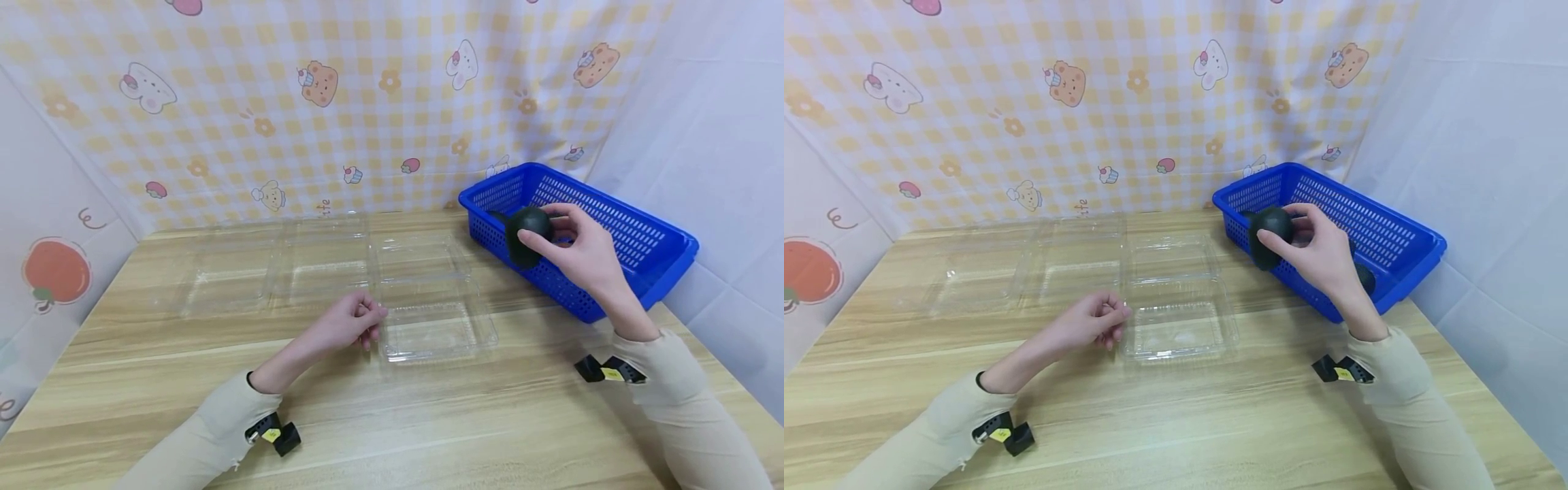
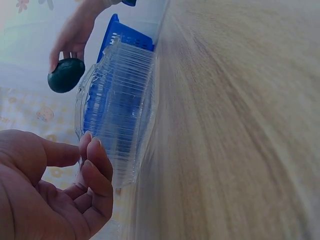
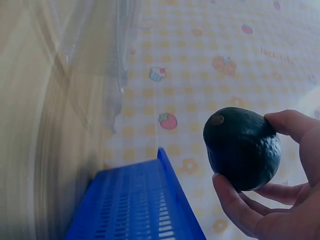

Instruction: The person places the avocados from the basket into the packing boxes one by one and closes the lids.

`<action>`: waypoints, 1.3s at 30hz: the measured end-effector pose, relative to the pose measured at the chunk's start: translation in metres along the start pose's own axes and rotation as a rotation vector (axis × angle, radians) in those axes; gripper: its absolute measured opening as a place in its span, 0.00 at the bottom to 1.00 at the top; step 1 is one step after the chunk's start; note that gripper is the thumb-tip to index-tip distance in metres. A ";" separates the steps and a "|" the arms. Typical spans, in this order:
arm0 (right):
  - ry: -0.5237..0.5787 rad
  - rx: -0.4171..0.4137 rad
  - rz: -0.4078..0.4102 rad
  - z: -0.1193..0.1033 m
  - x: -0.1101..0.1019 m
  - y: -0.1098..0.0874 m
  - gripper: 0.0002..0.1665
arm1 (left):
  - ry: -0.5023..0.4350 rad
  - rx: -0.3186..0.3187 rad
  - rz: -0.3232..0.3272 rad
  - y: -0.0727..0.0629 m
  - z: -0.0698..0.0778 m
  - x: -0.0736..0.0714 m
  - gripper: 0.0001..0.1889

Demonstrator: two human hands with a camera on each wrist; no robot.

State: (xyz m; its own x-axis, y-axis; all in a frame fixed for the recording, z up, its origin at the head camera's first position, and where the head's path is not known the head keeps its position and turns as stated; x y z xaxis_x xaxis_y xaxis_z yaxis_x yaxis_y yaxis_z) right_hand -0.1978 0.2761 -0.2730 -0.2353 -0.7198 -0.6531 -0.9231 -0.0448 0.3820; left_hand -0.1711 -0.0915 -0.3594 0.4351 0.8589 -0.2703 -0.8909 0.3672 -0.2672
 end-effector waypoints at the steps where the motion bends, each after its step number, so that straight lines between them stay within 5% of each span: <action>1: 0.013 -0.009 -0.012 -0.001 0.003 -0.001 0.35 | -0.002 -0.001 0.000 0.000 0.000 0.000 0.08; 25: 0.120 -0.124 -0.308 -0.020 0.069 -0.024 0.32 | -0.007 -0.007 -0.004 0.000 -0.001 0.001 0.08; 39: 0.182 -0.153 -0.406 -0.027 0.107 -0.038 0.32 | -0.002 -0.015 -0.006 0.000 0.000 0.001 0.09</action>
State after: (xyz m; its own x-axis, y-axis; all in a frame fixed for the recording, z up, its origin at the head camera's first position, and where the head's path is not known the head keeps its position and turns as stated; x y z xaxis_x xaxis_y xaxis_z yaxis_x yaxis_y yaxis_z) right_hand -0.1794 0.1822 -0.3403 0.2050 -0.7325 -0.6492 -0.8710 -0.4391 0.2203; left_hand -0.1708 -0.0907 -0.3601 0.4400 0.8575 -0.2668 -0.8863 0.3667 -0.2829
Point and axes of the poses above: each hand's wrist, its own y-axis towards the middle knuckle, its own x-axis out of the palm, z = x × y, the point moved 1 cm from there along y, towards the middle knuckle, and after that the axes turned 5 degrees about -x, right-handed, at the moved point
